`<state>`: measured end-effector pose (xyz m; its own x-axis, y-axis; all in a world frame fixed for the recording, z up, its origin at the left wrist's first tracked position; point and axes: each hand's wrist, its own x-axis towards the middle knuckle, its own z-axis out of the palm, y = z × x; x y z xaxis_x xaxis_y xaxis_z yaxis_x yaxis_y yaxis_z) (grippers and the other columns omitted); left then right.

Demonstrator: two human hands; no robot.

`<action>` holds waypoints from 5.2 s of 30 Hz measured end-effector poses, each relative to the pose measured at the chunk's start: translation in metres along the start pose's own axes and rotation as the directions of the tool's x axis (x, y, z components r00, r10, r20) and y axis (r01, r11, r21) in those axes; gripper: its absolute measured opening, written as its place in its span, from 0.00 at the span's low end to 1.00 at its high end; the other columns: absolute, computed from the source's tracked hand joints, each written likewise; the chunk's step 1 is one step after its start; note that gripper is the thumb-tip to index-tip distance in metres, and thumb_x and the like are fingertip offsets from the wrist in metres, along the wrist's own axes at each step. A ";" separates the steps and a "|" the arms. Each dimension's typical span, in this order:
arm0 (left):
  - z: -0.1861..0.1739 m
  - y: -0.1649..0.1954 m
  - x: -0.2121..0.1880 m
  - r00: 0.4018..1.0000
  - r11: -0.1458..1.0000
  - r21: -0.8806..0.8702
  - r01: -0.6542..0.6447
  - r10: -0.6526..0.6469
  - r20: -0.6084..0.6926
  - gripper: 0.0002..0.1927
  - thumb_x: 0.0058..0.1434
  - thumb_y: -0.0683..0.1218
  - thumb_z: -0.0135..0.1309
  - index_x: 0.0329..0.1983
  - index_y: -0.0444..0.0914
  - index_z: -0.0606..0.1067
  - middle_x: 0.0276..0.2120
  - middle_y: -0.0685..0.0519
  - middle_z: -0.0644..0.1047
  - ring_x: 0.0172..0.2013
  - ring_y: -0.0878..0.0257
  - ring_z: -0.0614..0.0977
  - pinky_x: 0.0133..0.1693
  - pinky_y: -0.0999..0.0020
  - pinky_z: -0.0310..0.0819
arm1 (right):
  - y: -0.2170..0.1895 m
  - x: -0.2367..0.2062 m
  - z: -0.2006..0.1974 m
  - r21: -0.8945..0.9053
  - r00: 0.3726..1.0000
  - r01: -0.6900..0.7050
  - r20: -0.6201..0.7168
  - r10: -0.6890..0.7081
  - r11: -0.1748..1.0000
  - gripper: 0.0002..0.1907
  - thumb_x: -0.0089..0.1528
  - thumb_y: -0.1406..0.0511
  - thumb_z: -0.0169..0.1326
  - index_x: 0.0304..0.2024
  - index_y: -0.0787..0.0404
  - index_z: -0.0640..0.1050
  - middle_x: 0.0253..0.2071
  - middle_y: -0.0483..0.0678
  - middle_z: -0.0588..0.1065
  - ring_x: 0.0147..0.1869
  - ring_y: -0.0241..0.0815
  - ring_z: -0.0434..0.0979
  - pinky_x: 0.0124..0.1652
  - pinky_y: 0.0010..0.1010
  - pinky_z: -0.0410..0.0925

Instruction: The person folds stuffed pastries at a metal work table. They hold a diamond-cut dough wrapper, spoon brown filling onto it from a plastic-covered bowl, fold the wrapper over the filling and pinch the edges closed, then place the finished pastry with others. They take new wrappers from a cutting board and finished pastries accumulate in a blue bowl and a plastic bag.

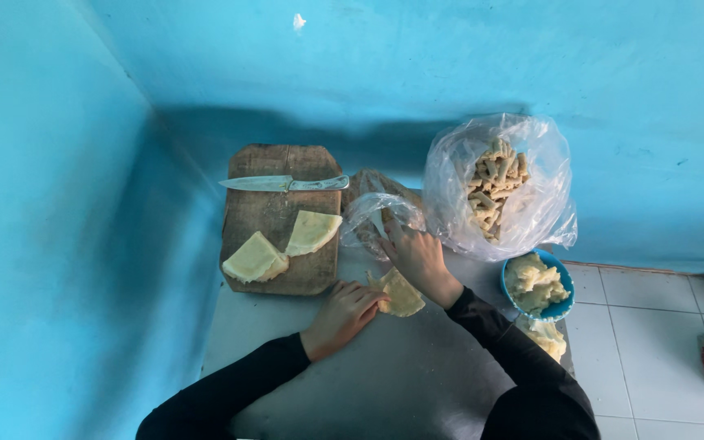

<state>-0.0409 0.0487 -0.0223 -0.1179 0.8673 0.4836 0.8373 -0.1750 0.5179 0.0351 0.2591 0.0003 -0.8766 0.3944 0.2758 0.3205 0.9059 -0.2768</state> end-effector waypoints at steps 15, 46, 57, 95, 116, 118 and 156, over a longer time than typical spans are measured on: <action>0.003 -0.004 0.000 1.000 0.999 -0.032 -0.002 0.002 0.006 0.11 0.63 0.42 0.58 0.49 0.41 0.77 0.45 0.53 0.80 0.45 0.57 0.78 0.47 0.60 0.66 | 0.015 -0.012 -0.013 -0.241 0.982 0.148 -0.080 -0.171 0.959 0.32 0.50 0.78 0.50 0.59 0.66 0.71 0.47 0.58 0.69 0.46 0.57 0.80 0.32 0.38 0.76; -0.001 -0.007 0.004 0.997 0.998 -0.044 0.048 -0.050 -0.050 0.11 0.60 0.44 0.60 0.46 0.44 0.77 0.43 0.56 0.82 0.42 0.55 0.80 0.49 0.60 0.70 | 0.019 -0.037 -0.036 0.517 0.901 -0.175 -0.259 0.348 0.838 0.09 0.66 0.69 0.55 0.45 0.68 0.82 0.27 0.50 0.78 0.29 0.33 0.77 0.33 0.27 0.69; -0.007 -0.002 0.009 0.990 0.994 -0.044 0.100 -0.104 -0.093 0.08 0.60 0.48 0.64 0.39 0.44 0.79 0.33 0.56 0.81 0.36 0.57 0.80 0.44 0.62 0.71 | 0.021 -0.127 -0.046 0.666 0.900 -0.271 -0.082 0.429 0.695 0.10 0.69 0.69 0.55 0.49 0.69 0.81 0.30 0.47 0.78 0.32 0.27 0.71 0.32 0.22 0.65; -0.007 0.005 0.014 0.981 0.981 -0.094 0.171 -0.179 -0.073 0.09 0.62 0.49 0.62 0.40 0.42 0.78 0.35 0.55 0.82 0.36 0.55 0.79 0.43 0.61 0.71 | 0.000 -0.027 -0.043 -0.046 0.909 0.190 -0.370 -0.193 0.981 0.11 0.64 0.72 0.55 0.50 0.64 0.79 0.39 0.51 0.75 0.43 0.51 0.78 0.42 0.38 0.71; -0.010 0.004 0.013 0.980 0.980 -0.116 0.159 -0.171 -0.106 0.07 0.62 0.47 0.62 0.39 0.43 0.76 0.33 0.57 0.81 0.35 0.56 0.79 0.43 0.62 0.71 | 0.016 -0.070 -0.047 0.520 0.880 -0.177 -0.296 0.371 0.836 0.06 0.69 0.71 0.55 0.47 0.69 0.80 0.31 0.53 0.75 0.30 0.36 0.69 0.33 0.30 0.66; -0.010 0.004 0.014 0.978 0.978 -0.121 0.169 -0.181 -0.100 0.07 0.61 0.47 0.62 0.39 0.43 0.77 0.33 0.57 0.81 0.35 0.56 0.79 0.42 0.62 0.70 | 0.017 -0.087 -0.047 0.560 0.878 -0.221 -0.242 0.413 0.799 0.06 0.69 0.71 0.55 0.47 0.68 0.80 0.30 0.52 0.74 0.30 0.35 0.69 0.32 0.29 0.65; -0.011 0.006 0.016 0.978 0.976 -0.132 0.172 -0.185 -0.095 0.07 0.62 0.46 0.64 0.40 0.42 0.77 0.32 0.57 0.80 0.34 0.58 0.78 0.40 0.63 0.71 | 0.016 -0.164 -0.028 0.218 0.904 0.047 -0.425 0.051 0.975 0.08 0.69 0.70 0.59 0.50 0.56 0.80 0.44 0.41 0.82 0.41 0.34 0.75 0.45 0.28 0.64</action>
<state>-0.0435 0.0566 -0.0040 -0.3206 0.8366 0.4442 0.7265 -0.0837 0.6820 0.1940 0.2131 -0.0231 -0.6234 0.4684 0.6260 0.1933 0.8681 -0.4571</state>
